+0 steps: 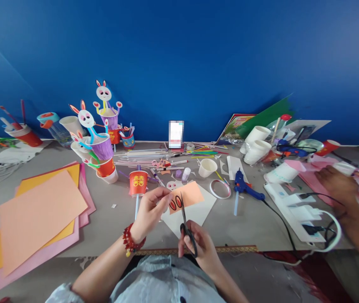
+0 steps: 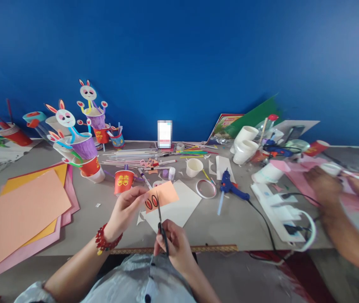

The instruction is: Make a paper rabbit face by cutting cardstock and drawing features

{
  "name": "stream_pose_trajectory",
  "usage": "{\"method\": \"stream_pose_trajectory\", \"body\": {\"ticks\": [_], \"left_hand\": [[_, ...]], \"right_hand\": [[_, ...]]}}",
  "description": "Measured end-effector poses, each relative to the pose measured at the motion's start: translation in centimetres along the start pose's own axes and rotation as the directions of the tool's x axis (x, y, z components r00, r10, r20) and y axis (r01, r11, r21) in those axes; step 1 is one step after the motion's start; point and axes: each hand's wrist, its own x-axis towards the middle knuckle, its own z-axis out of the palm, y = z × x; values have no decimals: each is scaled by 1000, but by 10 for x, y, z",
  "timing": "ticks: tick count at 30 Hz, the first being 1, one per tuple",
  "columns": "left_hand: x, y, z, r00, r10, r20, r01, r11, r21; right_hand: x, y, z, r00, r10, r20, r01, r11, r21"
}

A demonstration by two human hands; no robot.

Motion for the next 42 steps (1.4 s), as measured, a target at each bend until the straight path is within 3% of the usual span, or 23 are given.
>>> {"method": "stream_pose_trajectory", "body": {"ticks": [6,23,42], "left_hand": [[0,0,-3,999,21,48,-26,993,119],[-1,4,-5,998,9,62,-18,988,152],[4,5,-13,988,34,153,-68,973,219]], "right_hand": [[-2,0,-3,998,56,9,-56,998,35],[-1,1,-2,1000,11,4,-11,1000,6],[1,-3,-11,999,1,53,5,994,-110]]}}
